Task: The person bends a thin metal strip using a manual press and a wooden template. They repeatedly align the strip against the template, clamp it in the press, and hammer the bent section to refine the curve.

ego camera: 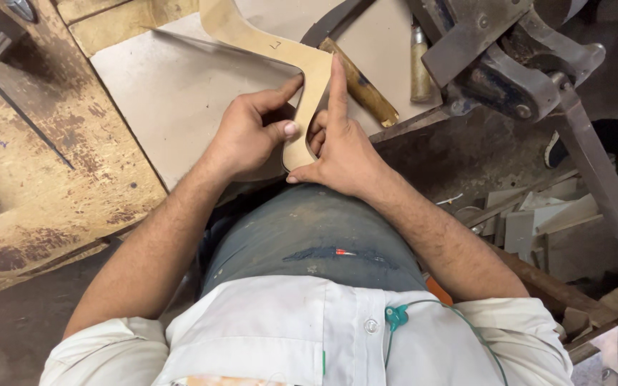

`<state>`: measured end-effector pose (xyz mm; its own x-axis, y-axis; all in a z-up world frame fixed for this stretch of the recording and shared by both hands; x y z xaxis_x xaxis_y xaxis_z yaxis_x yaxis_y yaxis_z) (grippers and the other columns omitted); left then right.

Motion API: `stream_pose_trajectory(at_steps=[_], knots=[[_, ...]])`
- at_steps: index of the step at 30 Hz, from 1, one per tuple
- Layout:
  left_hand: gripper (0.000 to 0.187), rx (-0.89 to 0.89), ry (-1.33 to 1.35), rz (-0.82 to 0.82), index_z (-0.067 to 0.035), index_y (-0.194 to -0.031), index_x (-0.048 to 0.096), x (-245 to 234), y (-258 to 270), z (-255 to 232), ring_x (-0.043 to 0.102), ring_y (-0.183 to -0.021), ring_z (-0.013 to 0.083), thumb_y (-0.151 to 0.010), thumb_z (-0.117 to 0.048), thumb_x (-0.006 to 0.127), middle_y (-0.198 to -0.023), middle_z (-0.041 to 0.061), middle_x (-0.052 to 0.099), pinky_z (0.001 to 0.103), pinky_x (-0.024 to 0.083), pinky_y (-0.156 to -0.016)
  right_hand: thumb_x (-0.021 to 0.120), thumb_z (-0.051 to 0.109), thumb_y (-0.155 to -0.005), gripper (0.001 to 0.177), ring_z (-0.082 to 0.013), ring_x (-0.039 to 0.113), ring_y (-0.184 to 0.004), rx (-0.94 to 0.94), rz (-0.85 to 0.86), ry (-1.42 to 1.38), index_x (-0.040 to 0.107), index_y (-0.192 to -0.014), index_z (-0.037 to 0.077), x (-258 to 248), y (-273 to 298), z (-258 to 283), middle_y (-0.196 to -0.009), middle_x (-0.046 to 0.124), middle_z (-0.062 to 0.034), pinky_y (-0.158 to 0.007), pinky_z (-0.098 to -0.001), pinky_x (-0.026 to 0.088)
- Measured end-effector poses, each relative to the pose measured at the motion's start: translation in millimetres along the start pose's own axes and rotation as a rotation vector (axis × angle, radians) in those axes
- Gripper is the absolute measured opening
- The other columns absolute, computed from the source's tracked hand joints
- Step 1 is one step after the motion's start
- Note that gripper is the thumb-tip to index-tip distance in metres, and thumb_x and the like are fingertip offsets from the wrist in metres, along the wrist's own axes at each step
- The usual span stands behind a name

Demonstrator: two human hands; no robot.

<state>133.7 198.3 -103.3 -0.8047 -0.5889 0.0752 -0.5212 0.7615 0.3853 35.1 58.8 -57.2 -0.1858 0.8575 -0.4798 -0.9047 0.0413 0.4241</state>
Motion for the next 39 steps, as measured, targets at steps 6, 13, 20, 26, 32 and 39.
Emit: stream_pose_trajectory(at_steps=[6, 13, 20, 26, 32, 39], knots=[[0.058, -0.063, 0.328, 0.071, 0.0, -0.147, 0.055, 10, -4, 4, 0.068, -0.097, 0.0119, -0.091, 0.008, 0.068, -0.11, 0.008, 0.072, 0.029, 0.058, -0.089, 0.096, 0.008, -0.074, 0.156, -0.0196, 0.076, -0.091, -0.021, 0.001, -0.11, -0.038, -0.153, 0.02, -10, 6, -6, -0.107, 0.075, -0.0128, -0.08, -0.036, 0.064], [0.052, -0.041, 0.515, 0.142, 0.005, -0.141, 0.058, 24, -7, -9, 0.072, -0.101, 0.013, -0.09, 0.01, 0.066, -0.118, 0.01, 0.075, 0.029, 0.061, -0.092, 0.103, 0.014, -0.065, 0.164, -0.0239, 0.076, -0.096, -0.042, -0.014, -0.117, -0.037, -0.151, 0.017, -19, 12, -6, -0.113, 0.074, -0.015, -0.08, -0.0394, 0.063], [0.05, -0.01, 0.334, 0.106, 0.003, -0.138, 0.063, 33, -11, -13, 0.069, -0.099, 0.0129, -0.089, 0.005, 0.071, -0.115, 0.01, 0.074, 0.031, 0.06, -0.09, 0.096, 0.014, -0.072, 0.153, -0.0341, 0.075, -0.112, -0.037, -0.135, -0.002, -0.033, -0.154, 0.014, -26, 21, 9, -0.12, 0.075, -0.0218, -0.101, -0.0441, 0.058], [0.05, 0.117, 0.504, 0.233, 0.004, -0.135, 0.065, 24, -18, -4, 0.07, -0.102, 0.0149, -0.089, -0.007, 0.079, -0.112, 0.007, 0.075, 0.032, 0.061, -0.095, 0.086, 0.016, -0.073, 0.128, -0.034, 0.079, -0.096, 0.097, -0.143, -0.061, -0.009, -0.16, 0.007, -29, 35, 20, -0.105, 0.075, -0.0196, -0.088, -0.0412, 0.064], [0.053, 0.0, 0.537, 0.101, 0.002, -0.116, 0.07, 30, -22, 3, 0.07, -0.092, 0.0133, -0.074, -0.023, 0.09, -0.101, 0.004, 0.074, 0.029, 0.062, -0.082, 0.092, 0.024, -0.072, 0.085, -0.0431, 0.068, -0.106, -0.099, -0.263, 0.301, 0.043, -0.136, -0.002, -33, 39, 22, -0.118, 0.065, -0.0256, -0.089, -0.0473, 0.054], [0.05, 0.113, 0.678, 0.029, 0.001, -0.118, 0.071, 36, -32, 2, 0.062, -0.087, 0.0112, -0.078, -0.019, 0.093, -0.096, 0.002, 0.069, 0.028, 0.055, -0.077, 0.094, 0.03, -0.07, 0.079, -0.0344, 0.064, -0.093, -0.214, -0.401, 0.505, 0.055, -0.128, -0.008, -37, 46, 37, -0.099, 0.067, -0.0177, -0.089, -0.0474, 0.044]])
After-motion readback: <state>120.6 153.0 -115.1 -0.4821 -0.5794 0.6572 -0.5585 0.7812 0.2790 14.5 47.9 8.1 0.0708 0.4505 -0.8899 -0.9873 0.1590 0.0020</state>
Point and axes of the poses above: each hand's wrist, its own y-axis away from the middle knuckle, its own x-axis out of the palm, z = x × y, the point moved 3 cm from there along -y, towards the middle knuckle
